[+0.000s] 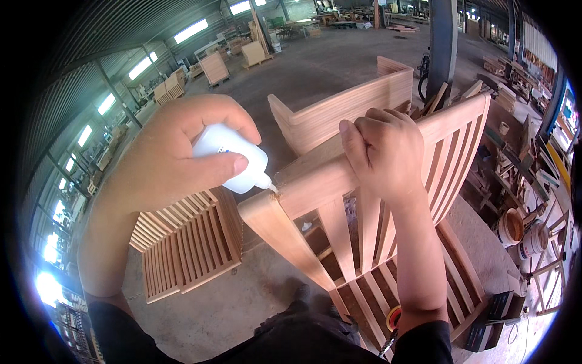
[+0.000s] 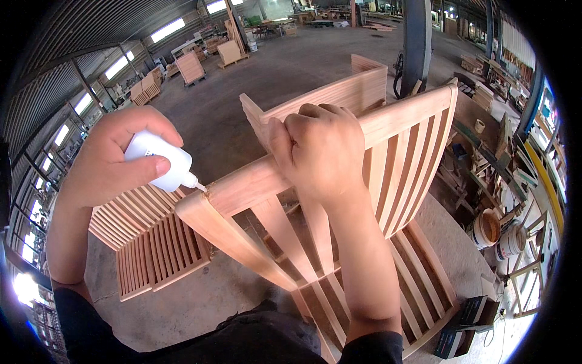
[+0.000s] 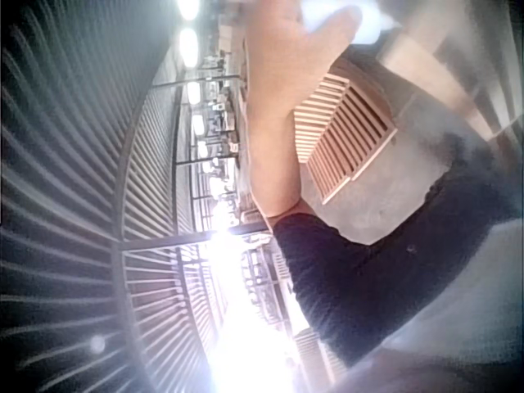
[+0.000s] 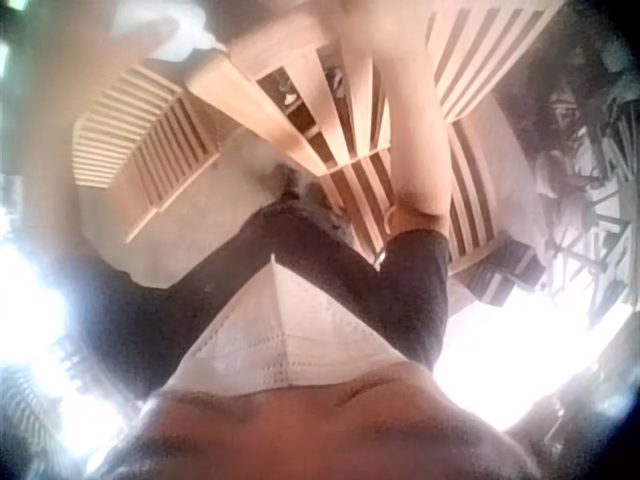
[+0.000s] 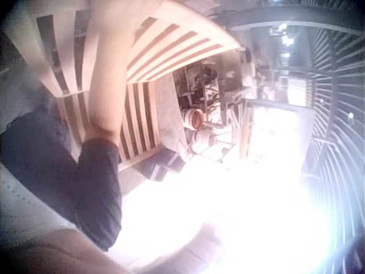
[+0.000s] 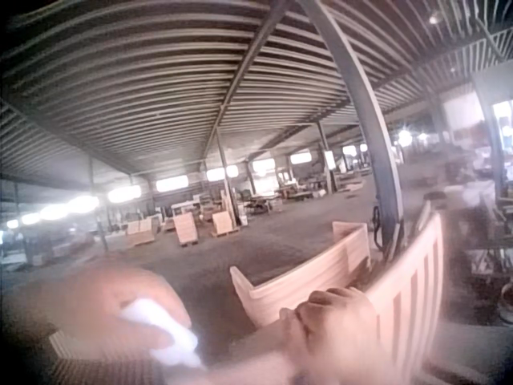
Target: The person sands the edges and surfaces of a wooden chair frame using a handheld orbital sander. They then apply glue from a bottle to a specific joint on the chair and rub it in with their finger.
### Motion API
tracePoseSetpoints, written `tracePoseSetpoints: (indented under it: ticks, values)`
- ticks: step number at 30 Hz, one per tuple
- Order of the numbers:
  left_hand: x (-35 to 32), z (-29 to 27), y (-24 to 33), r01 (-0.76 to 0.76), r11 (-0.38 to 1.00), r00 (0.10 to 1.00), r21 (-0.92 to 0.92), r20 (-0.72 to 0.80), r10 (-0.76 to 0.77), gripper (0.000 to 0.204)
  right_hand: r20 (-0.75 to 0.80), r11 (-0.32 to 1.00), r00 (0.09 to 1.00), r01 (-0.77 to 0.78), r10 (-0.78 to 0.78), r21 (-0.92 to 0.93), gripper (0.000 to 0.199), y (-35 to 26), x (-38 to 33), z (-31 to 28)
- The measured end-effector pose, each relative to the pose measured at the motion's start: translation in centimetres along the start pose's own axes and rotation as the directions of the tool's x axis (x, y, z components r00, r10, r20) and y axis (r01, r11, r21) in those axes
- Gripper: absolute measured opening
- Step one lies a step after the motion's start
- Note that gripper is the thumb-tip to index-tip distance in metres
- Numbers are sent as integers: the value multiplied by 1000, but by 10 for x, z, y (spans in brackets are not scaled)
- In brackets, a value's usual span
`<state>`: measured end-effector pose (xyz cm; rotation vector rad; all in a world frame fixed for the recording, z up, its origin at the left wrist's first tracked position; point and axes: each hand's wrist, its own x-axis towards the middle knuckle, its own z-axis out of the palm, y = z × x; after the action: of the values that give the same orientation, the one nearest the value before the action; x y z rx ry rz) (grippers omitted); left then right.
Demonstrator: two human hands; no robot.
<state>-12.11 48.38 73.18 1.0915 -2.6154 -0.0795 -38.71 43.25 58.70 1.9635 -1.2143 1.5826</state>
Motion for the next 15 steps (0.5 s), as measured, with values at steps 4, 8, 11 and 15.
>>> tracePoseSetpoints:
  ticks: [4,8,11,15]
  values:
    - [-1,0,-2,-1,1000,1000,7,4,1,28,9,1000,1000,0,0,-6,38,-1,0,0]
    - [-1,0,-1,-41,999,999,27,1,41,28,0,1000,1000,12,-12,12,38,0,-1,1]
    - [-2,0,-1,-21,1000,1000,6,-6,21,27,18,1000,1000,-4,4,7,39,0,-1,0]
    - [-2,0,-3,-10,1000,1000,7,-9,10,28,8,1000,1000,-4,3,5,40,1,-1,1]
